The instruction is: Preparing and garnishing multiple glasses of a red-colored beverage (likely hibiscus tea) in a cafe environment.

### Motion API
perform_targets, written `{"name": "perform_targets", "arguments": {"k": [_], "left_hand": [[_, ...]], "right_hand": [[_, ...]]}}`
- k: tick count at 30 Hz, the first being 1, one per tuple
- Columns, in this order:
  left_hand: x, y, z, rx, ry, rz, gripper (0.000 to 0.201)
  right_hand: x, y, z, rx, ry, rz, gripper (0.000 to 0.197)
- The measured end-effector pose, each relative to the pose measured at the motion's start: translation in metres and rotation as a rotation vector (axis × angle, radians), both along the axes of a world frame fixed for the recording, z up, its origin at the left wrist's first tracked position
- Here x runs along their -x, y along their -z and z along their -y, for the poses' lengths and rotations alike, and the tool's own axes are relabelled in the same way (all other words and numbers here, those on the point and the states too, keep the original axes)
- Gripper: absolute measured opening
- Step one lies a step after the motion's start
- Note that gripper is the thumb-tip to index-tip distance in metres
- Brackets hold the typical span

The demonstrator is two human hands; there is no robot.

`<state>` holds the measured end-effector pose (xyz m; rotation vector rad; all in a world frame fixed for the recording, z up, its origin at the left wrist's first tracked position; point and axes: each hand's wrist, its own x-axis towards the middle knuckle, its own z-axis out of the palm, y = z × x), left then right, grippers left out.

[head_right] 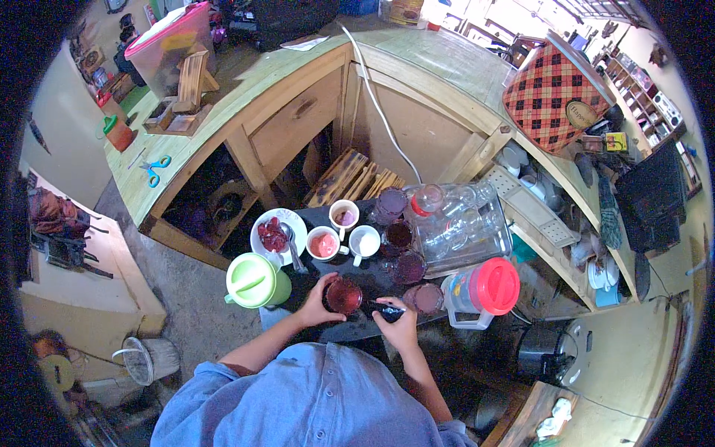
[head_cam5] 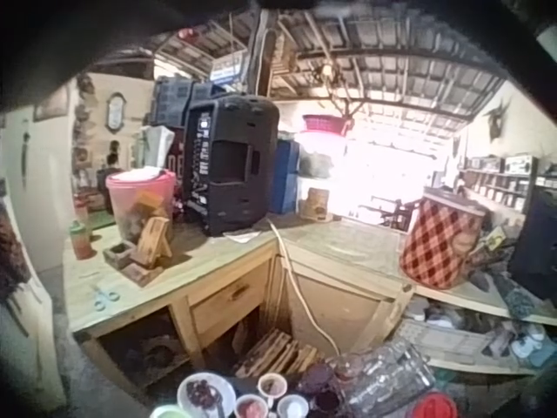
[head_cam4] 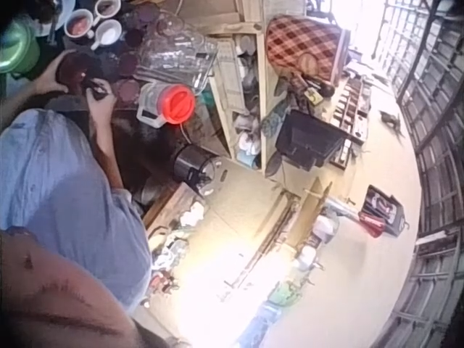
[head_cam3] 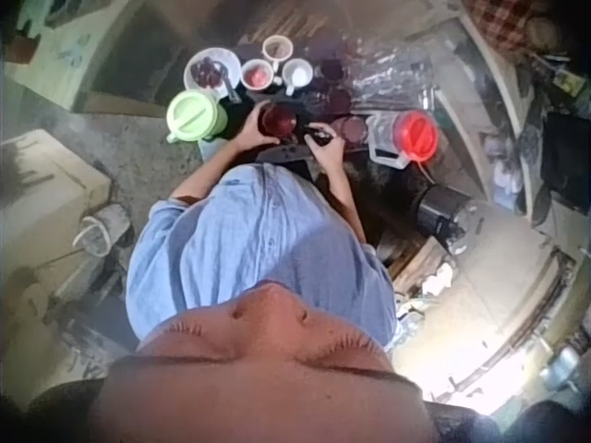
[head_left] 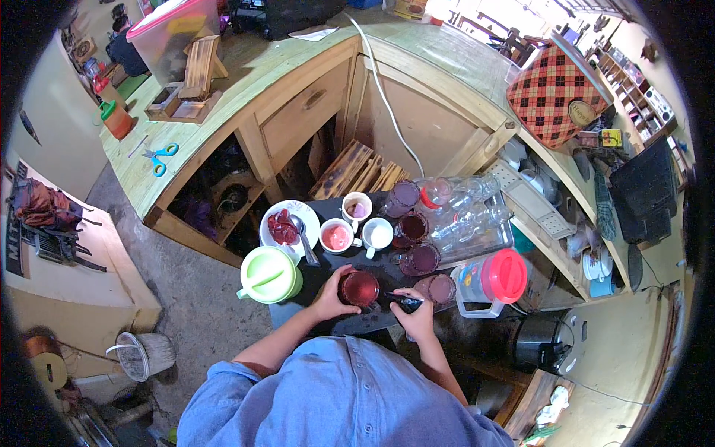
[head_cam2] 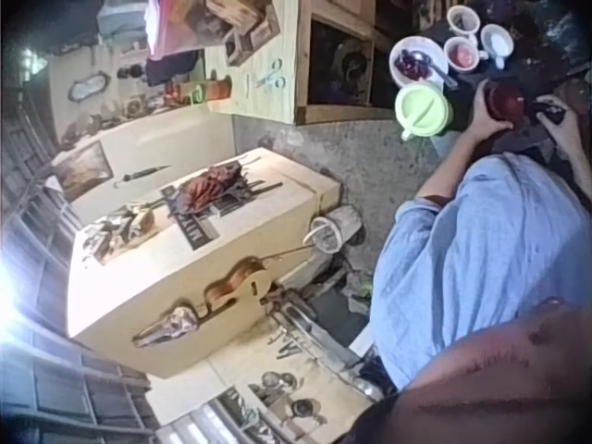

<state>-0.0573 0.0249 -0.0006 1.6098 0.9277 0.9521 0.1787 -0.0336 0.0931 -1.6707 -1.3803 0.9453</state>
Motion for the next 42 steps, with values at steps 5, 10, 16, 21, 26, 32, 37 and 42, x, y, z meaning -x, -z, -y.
{"name": "perform_targets", "arguments": {"k": [5,10,16,21,26,32,37,42], "left_hand": [[0.002,0.013,0.002,0.129,0.036,-0.019,0.097],[-0.002,0.017,0.003,0.167,0.032,0.012,0.096],[-0.002,0.018,0.003,0.173,0.032,0.018,0.095],[-0.001,0.026,0.004,0.162,0.021,0.000,0.096],[-0.003,0.021,0.004,0.154,0.019,0.024,0.095],[-0.002,0.015,0.003,0.183,0.034,0.029,0.094],[-0.003,0.015,0.003,0.157,0.027,0.015,0.094],[-0.003,0.019,0.003,0.150,0.023,0.048,0.094]], "right_hand": [[0.005,-0.008,-0.002,-0.024,-0.043,0.035,0.024],[0.007,-0.008,-0.004,-0.018,-0.088,0.075,0.025],[0.009,-0.010,-0.009,-0.045,-0.115,0.100,0.026],[0.008,-0.006,-0.011,-0.054,-0.139,0.101,0.027],[0.007,-0.005,-0.012,-0.066,-0.140,0.124,0.026],[0.008,-0.009,-0.013,-0.026,-0.151,0.110,0.026],[0.007,-0.006,-0.013,-0.009,-0.160,0.102,0.026],[0.006,-0.005,-0.013,0.001,-0.165,0.129,0.026]]}}
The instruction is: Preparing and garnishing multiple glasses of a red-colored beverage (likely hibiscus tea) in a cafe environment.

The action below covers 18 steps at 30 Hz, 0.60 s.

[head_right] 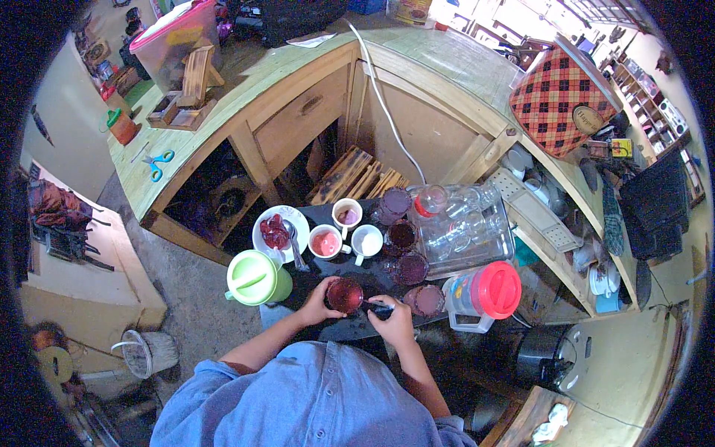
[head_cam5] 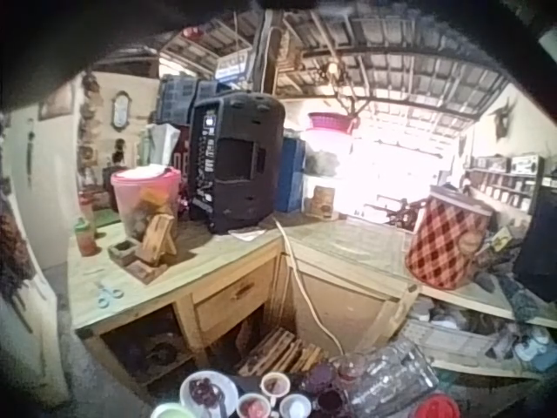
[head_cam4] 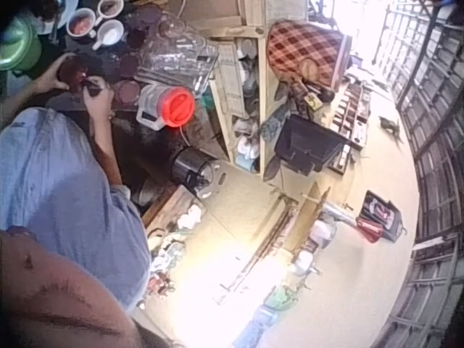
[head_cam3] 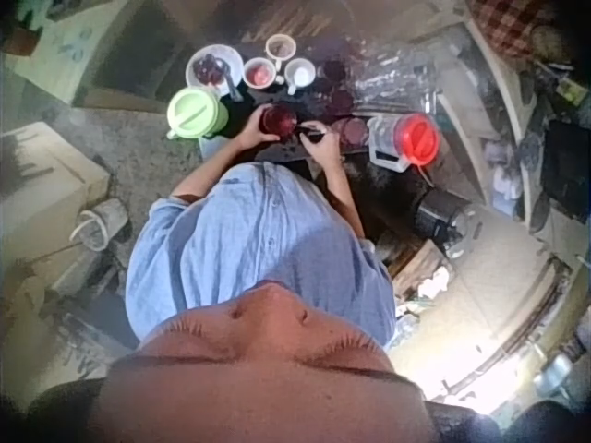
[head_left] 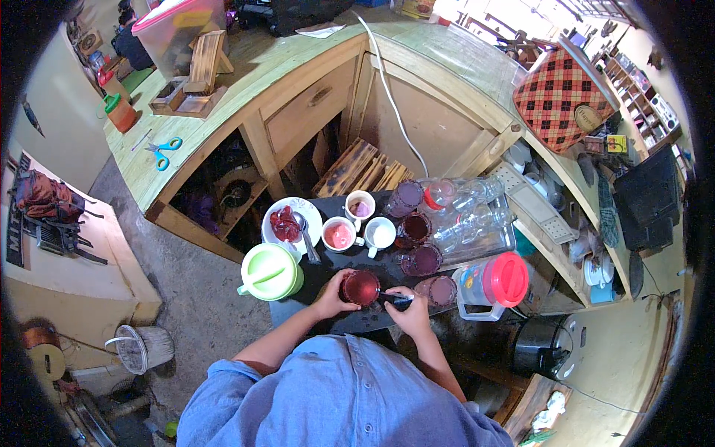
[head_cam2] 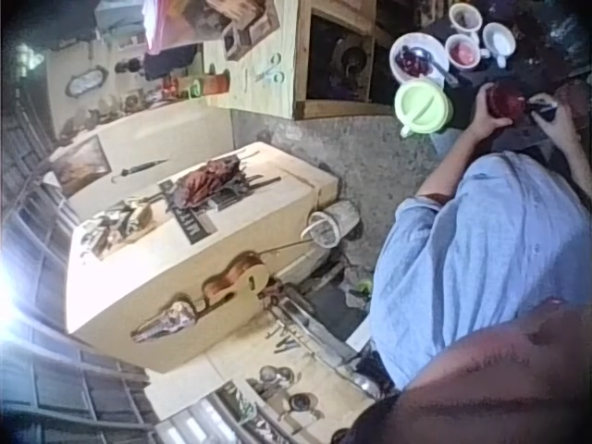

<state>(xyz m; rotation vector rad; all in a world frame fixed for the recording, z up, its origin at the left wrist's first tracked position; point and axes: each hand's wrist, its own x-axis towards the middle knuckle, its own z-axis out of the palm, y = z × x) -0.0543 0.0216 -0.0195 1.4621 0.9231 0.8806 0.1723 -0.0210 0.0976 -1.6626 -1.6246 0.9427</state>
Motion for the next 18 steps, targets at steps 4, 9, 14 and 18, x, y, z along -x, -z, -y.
{"name": "perform_targets", "arguments": {"k": [4,9,14,18], "left_hand": [[0.000,0.002,0.000,0.007,-0.002,-0.026,0.094],[0.004,0.001,-0.003,-0.016,0.016,-0.049,0.095],[0.013,-0.001,-0.013,-0.124,0.119,-0.050,0.098],[0.004,-0.013,-0.006,-0.181,-0.051,0.003,0.097]], "right_hand": [[-0.001,-0.004,0.001,-0.003,0.012,0.021,0.026],[-0.004,-0.008,0.001,0.005,0.040,-0.019,0.027],[-0.002,-0.013,-0.001,0.003,0.056,-0.042,0.027],[-0.005,-0.007,-0.003,-0.031,0.048,-0.046,0.027]]}}
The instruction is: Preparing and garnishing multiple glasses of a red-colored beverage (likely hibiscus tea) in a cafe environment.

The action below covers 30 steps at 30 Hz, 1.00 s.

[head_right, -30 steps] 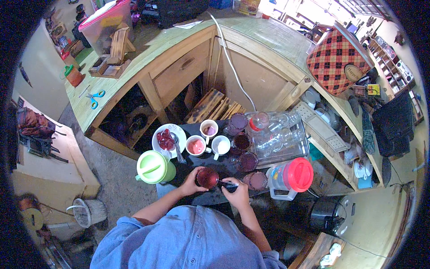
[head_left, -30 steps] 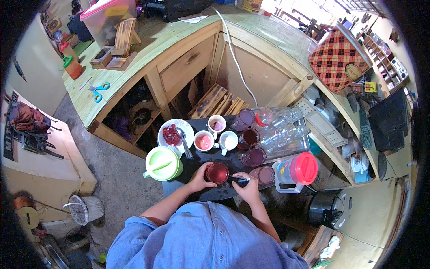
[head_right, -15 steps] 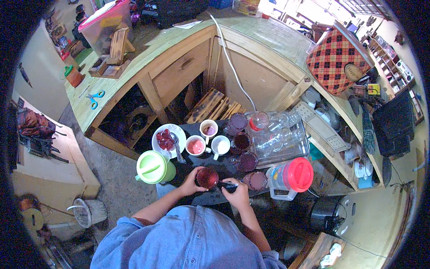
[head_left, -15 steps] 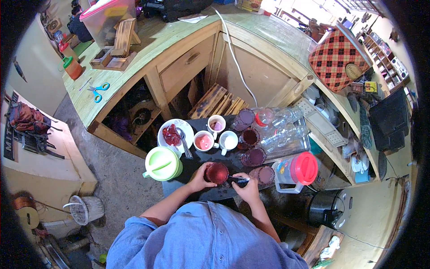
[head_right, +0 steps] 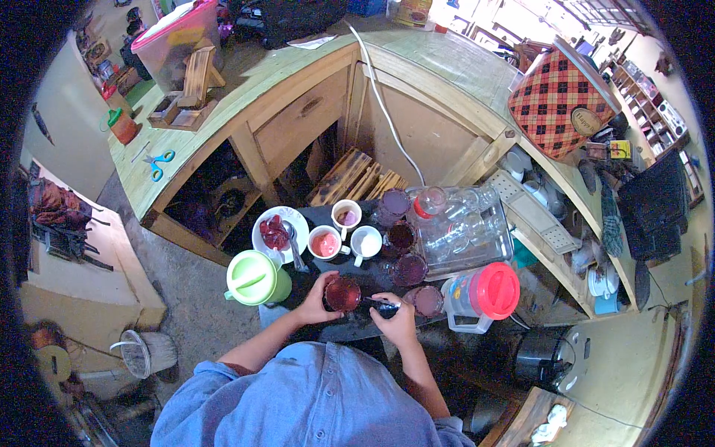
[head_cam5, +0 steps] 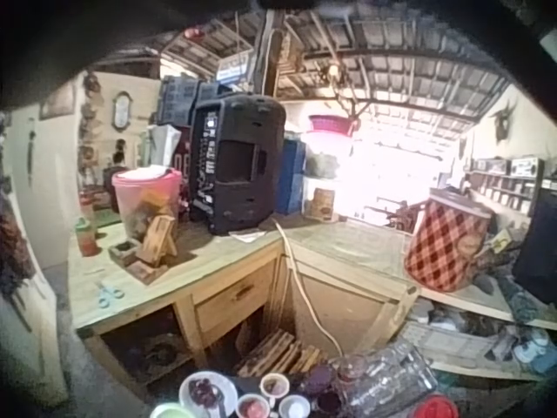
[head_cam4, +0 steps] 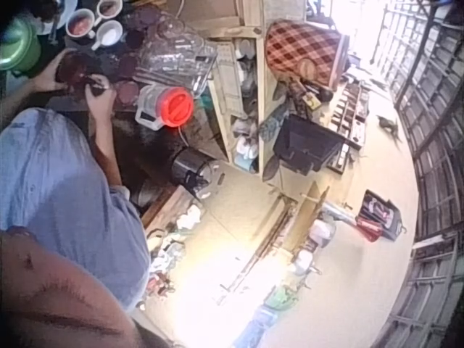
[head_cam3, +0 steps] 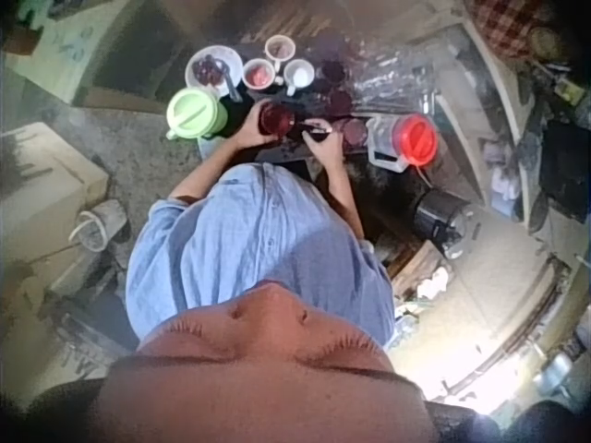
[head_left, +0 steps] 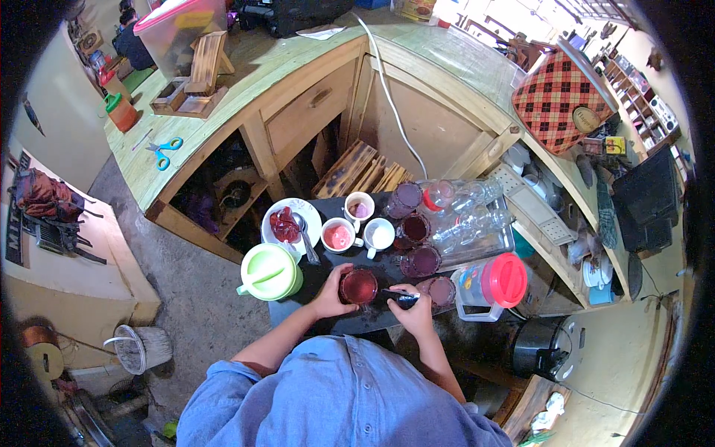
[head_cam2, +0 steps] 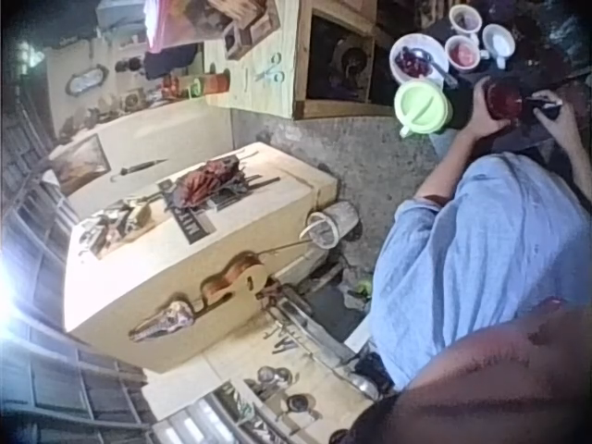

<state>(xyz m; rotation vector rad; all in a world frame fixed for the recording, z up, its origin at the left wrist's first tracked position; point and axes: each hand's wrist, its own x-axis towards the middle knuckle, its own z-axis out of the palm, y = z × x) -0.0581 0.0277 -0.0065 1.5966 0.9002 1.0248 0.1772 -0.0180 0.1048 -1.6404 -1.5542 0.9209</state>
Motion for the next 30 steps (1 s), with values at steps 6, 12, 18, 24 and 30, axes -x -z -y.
{"name": "perform_targets", "arguments": {"k": [6,12,18,24,30], "left_hand": [[0.009,-0.002,-0.009,0.098,0.105,-0.090,0.099],[0.011,0.000,-0.014,0.107,0.153,-0.070,0.099],[0.012,-0.002,-0.014,0.146,0.177,-0.059,0.099],[0.013,-0.005,-0.013,0.151,0.181,-0.056,0.100],[0.013,-0.005,-0.013,0.182,0.190,-0.044,0.099]], "right_hand": [[-0.003,0.003,-0.003,-0.041,-0.067,0.011,0.026],[-0.001,0.002,-0.005,-0.032,-0.099,0.032,0.025],[0.000,0.002,-0.007,-0.041,-0.117,0.030,0.027],[0.000,0.001,-0.008,-0.031,-0.122,0.049,0.028],[-0.001,0.005,-0.009,-0.031,-0.132,0.052,0.027]]}}
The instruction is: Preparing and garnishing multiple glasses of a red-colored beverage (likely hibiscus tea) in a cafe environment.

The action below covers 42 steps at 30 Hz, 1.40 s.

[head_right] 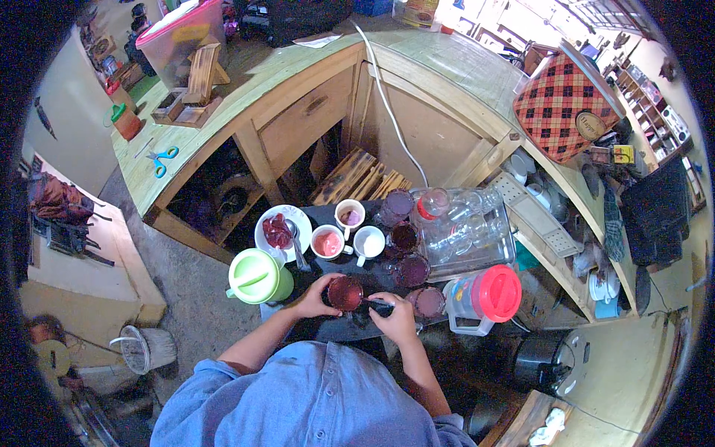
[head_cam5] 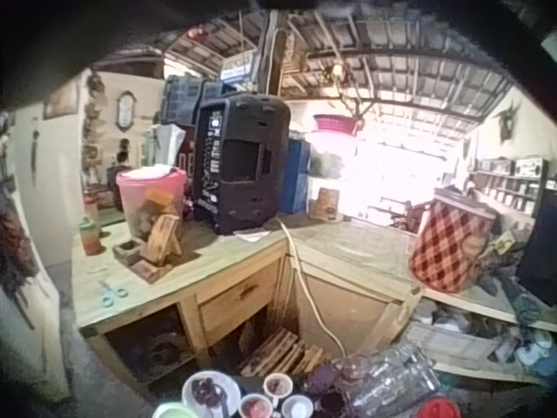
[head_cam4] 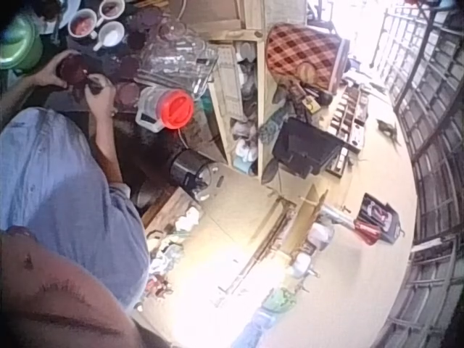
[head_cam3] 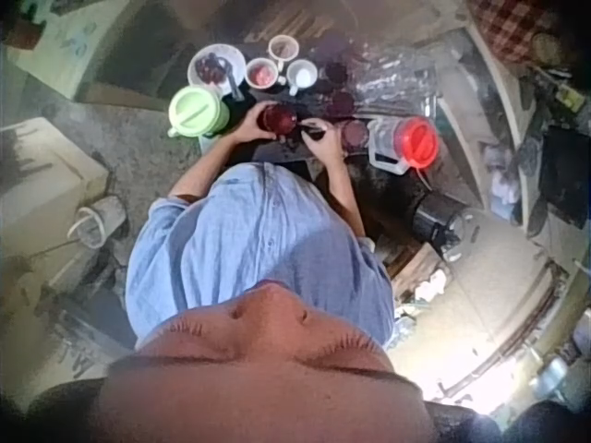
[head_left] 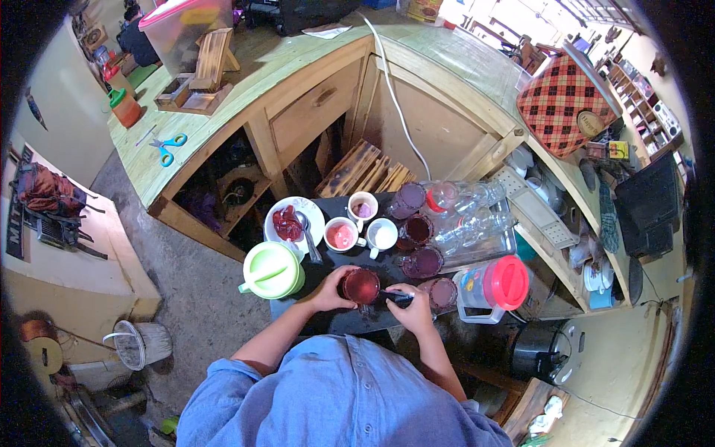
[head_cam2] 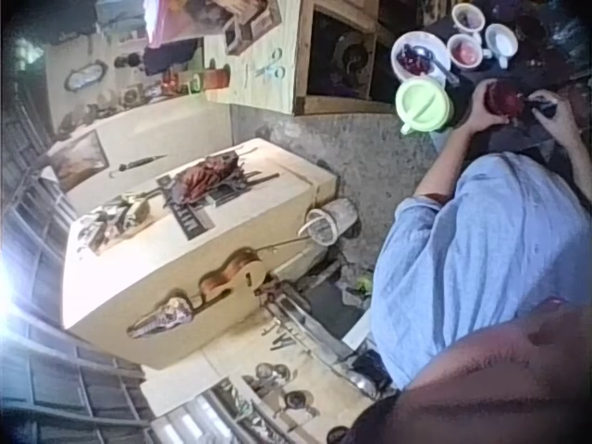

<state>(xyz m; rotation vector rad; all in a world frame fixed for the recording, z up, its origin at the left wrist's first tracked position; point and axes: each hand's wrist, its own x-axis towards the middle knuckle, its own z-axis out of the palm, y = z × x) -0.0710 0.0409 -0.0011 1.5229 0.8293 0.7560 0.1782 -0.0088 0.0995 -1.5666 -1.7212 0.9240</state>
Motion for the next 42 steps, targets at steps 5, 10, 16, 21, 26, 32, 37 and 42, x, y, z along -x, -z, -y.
{"name": "perform_targets", "arguments": {"k": [5,10,16,21,26,32,37,42], "left_hand": [[0.000,0.005,-0.001,-0.058,-0.001,-0.030,0.099],[0.000,0.005,-0.001,-0.030,0.000,-0.009,0.099],[0.002,-0.007,-0.007,-0.025,0.068,0.016,0.097],[0.004,-0.011,-0.013,0.029,0.163,0.039,0.100],[0.004,-0.011,-0.013,0.107,0.161,0.071,0.098],[0.004,-0.009,-0.013,0.107,0.164,0.089,0.098],[0.004,-0.007,-0.013,0.126,0.171,0.097,0.099],[0.004,-0.008,-0.013,0.098,0.158,0.066,0.100]], "right_hand": [[0.000,0.000,-0.002,-0.013,-0.011,0.010,0.027],[0.000,-0.001,-0.003,-0.028,-0.020,0.055,0.025],[-0.007,-0.002,-0.001,0.019,0.004,0.046,0.029],[-0.007,-0.004,-0.002,-0.009,-0.008,0.018,0.028],[-0.003,-0.006,-0.005,-0.036,-0.046,0.012,0.027],[-0.002,-0.007,-0.005,-0.022,-0.041,0.027,0.027],[-0.004,-0.003,-0.006,-0.022,-0.042,0.023,0.027],[-0.003,-0.003,-0.006,0.004,-0.039,0.023,0.028]]}}
